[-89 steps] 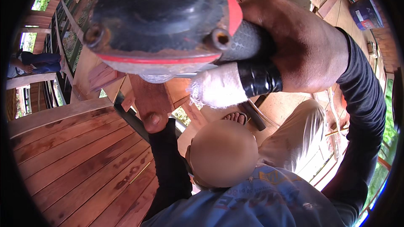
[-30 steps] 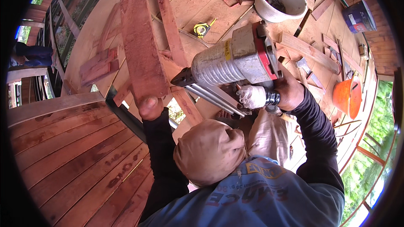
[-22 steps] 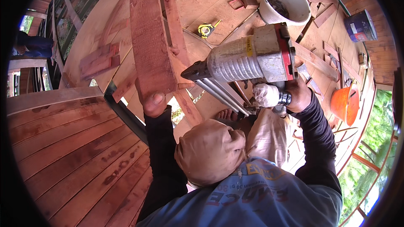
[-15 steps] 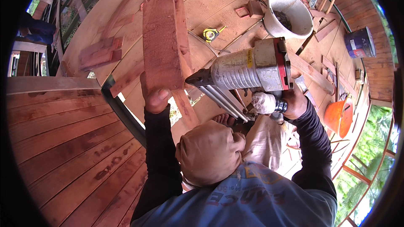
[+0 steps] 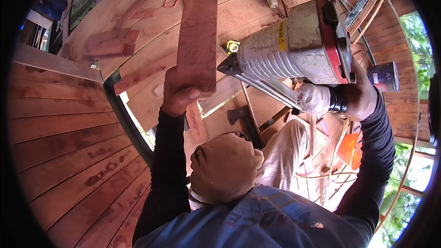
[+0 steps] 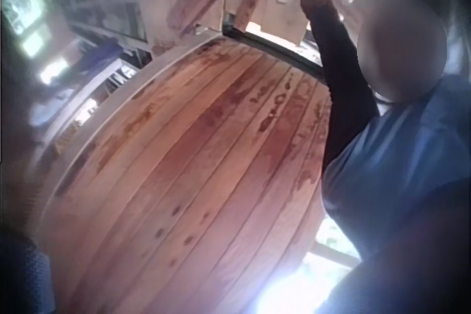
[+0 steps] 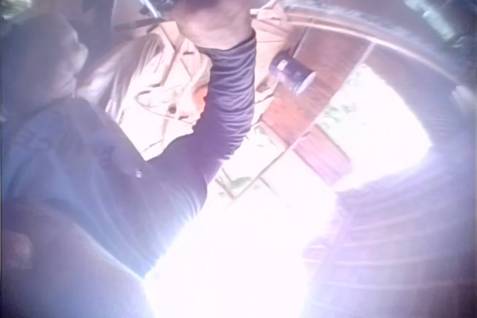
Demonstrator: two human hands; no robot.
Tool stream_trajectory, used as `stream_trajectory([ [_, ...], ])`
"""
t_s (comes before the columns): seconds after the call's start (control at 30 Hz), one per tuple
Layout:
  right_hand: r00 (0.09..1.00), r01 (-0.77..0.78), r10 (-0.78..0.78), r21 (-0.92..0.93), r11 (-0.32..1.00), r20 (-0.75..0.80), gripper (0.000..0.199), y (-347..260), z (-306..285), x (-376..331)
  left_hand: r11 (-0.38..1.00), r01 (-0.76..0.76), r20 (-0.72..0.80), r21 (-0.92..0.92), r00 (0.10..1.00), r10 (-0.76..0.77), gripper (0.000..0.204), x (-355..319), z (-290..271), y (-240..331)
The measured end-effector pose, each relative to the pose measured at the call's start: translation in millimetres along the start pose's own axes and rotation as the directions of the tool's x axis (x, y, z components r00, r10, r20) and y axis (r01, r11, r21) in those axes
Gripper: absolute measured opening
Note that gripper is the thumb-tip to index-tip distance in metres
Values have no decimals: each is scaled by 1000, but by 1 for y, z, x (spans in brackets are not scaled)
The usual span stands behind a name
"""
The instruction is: The person assembles wooden frames on a wooden floor by applying glue to the edges of planks, joining them, and securing them with a nail gun. They also use a hammer to adjust pieces and a brush to apply a finish to the assembled frames.
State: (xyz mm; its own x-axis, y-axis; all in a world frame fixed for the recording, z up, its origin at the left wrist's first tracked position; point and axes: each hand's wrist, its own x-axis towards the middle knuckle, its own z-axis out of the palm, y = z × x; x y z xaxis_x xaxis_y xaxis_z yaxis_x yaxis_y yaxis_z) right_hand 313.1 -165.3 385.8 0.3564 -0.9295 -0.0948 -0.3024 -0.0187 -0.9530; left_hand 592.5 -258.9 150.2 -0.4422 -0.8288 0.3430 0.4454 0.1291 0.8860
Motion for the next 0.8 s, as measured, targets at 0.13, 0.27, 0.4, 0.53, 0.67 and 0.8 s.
stream_trajectory([
  [0.13, 990, 105, -89, -147, 984, 107, 58, -5, -4, 11, 999, 33, -19, -33, 999, -34, 58, -1, 3, 4],
  [0.27, 988, 131, -112, -187, 974, 110, 58, -5, 0, 12, 998, 55, 72, -13, 996, -54, 55, 1, -3, 8],
  [0.4, 986, 131, -103, -222, 966, 135, 57, -10, 1, 18, 998, 13, 34, -55, 999, -11, 56, 2, 7, 2],
  [0.53, 954, 89, 62, -474, 876, 293, 80, -36, 0, 35, 1000, 15, 54, 9, 998, -15, 57, 2, 2, 5],
  [0.67, 940, 186, -8, -491, 851, 342, 78, -40, -3, 37, 997, -35, 1, -67, 999, 35, 54, 6, 12, 3],
  [0.8, 934, 241, -44, -538, 808, 354, 76, -39, -9, 38, 997, -40, 49, -64, 998, 43, 53, 5, 7, 0],
])
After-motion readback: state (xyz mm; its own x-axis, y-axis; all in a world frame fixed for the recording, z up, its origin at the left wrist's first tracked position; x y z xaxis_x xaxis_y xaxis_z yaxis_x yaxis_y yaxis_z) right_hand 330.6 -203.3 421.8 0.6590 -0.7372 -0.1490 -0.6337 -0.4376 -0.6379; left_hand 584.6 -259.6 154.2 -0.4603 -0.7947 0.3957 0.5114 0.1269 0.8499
